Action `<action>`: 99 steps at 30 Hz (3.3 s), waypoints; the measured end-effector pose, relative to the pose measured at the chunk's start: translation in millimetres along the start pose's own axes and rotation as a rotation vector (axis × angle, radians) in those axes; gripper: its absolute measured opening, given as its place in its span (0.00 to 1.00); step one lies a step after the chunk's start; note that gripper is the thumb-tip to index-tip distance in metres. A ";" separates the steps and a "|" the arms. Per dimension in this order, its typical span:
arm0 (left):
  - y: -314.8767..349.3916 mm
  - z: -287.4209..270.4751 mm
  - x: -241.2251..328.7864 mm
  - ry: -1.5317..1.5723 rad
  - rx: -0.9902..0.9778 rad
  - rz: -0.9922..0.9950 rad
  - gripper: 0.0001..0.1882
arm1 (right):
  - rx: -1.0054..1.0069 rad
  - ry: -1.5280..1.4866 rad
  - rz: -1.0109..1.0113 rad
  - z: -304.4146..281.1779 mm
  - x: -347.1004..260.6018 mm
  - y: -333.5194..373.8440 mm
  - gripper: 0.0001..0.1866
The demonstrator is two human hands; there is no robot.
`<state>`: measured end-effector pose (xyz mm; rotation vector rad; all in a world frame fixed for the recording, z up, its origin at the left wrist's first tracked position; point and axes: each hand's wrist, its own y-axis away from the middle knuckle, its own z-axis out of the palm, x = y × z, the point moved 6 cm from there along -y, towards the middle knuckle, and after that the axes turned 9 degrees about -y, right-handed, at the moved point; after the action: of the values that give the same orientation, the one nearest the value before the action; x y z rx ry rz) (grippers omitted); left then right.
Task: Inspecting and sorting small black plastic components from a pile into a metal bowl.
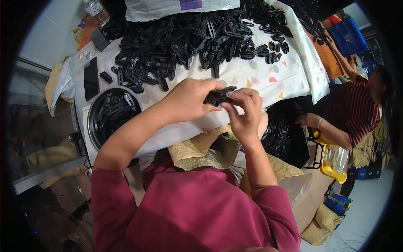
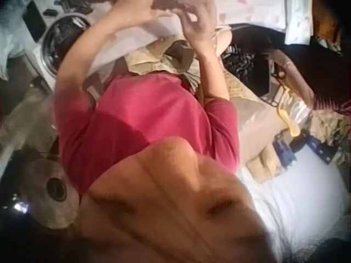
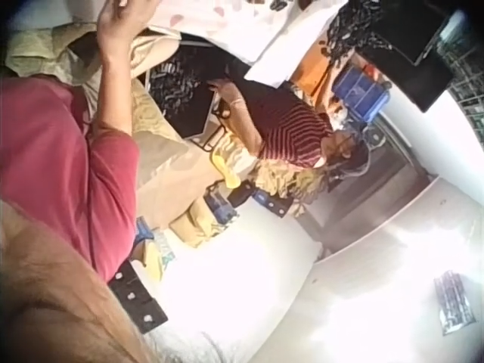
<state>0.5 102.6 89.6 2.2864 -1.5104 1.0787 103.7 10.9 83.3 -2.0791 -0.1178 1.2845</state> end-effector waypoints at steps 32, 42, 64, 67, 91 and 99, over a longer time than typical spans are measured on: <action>-9.2 20.4 -130.4 -0.422 0.095 -0.681 0.14 | 0.307 -0.942 1.087 35.3 92.7 28.8 0.09; -18.5 10.6 -105.8 -0.276 0.179 -0.711 0.17 | 0.474 -1.276 1.124 37.9 87.0 39.7 0.10; 67.5 -19.0 -20.7 1.027 0.475 -0.135 0.17 | 0.018 -0.410 0.327 44.1 -37.3 -2.1 0.15; 82.5 -24.8 -21.4 1.101 0.464 -0.136 0.18 | -0.096 -0.140 0.134 55.8 -51.1 4.8 0.19; 200.6 -58.8 4.6 -0.587 0.559 -0.116 0.06 | -0.766 -0.096 0.677 84.0 24.4 63.4 0.07; 192.0 48.1 -8.1 0.185 -0.062 -0.408 0.11 | -1.087 0.434 0.285 63.5 53.4 153.7 0.16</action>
<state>-144.2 -5.0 7.5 2.2432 -0.9391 1.0689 38.3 -53.0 -65.5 -3.3575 -0.4047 0.9516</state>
